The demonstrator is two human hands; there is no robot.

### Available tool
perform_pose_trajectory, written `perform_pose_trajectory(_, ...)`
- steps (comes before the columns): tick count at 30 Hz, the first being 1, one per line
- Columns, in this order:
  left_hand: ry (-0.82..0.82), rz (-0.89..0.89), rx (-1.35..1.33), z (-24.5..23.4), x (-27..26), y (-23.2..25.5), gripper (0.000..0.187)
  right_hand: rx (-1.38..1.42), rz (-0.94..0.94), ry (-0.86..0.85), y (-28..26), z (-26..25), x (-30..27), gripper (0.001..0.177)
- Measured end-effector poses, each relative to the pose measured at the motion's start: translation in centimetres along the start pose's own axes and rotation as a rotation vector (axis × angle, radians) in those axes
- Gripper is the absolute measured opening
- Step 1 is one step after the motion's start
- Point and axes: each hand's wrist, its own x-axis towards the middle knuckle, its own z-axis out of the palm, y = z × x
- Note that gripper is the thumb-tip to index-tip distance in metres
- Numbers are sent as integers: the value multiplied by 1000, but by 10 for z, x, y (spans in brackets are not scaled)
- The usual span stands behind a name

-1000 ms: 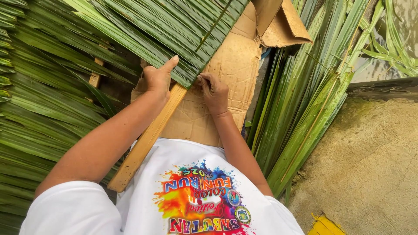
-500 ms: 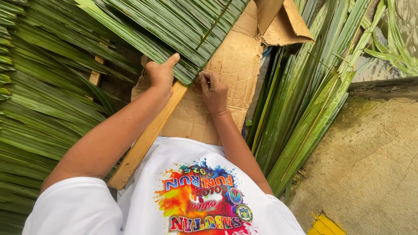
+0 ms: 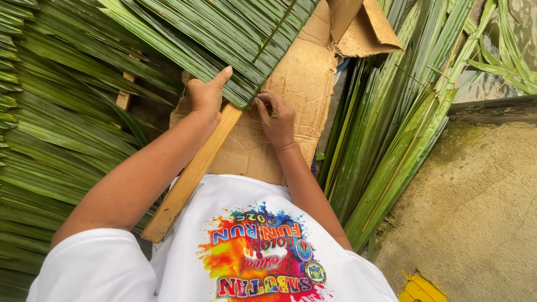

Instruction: Weaving individual palm leaves onto a wooden stick to create a thatched roofing or wall panel.

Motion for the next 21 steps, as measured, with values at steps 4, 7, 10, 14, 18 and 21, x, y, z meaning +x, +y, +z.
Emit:
perform_pose_trajectory(4, 17, 8, -17, 2, 7, -5, 94, 161, 107, -82, -15, -8, -7, 31)
perform_pose_trajectory(7, 23, 11, -23, 1, 5, -3, 91, 181, 122, -119, -24, -11, -8, 63)
perform_pose_trajectory(10, 27, 21, -32, 1, 1, 1, 93, 67, 35, -117, -29, -11, -3, 55)
perform_pose_trajectory(14, 22, 31, 24, 1, 6, -6, 95, -13, -44, -88, -23, -6, -7, 36)
perform_pose_trajectory(18, 34, 48, 17, 2, 11, -13, 94, -159, -113, -36, -15, 1, -14, 33)
perform_pose_trajectory(21, 17, 40, 16, 1, 4, -3, 97, -173, -103, -21, -6, 5, -17, 33)
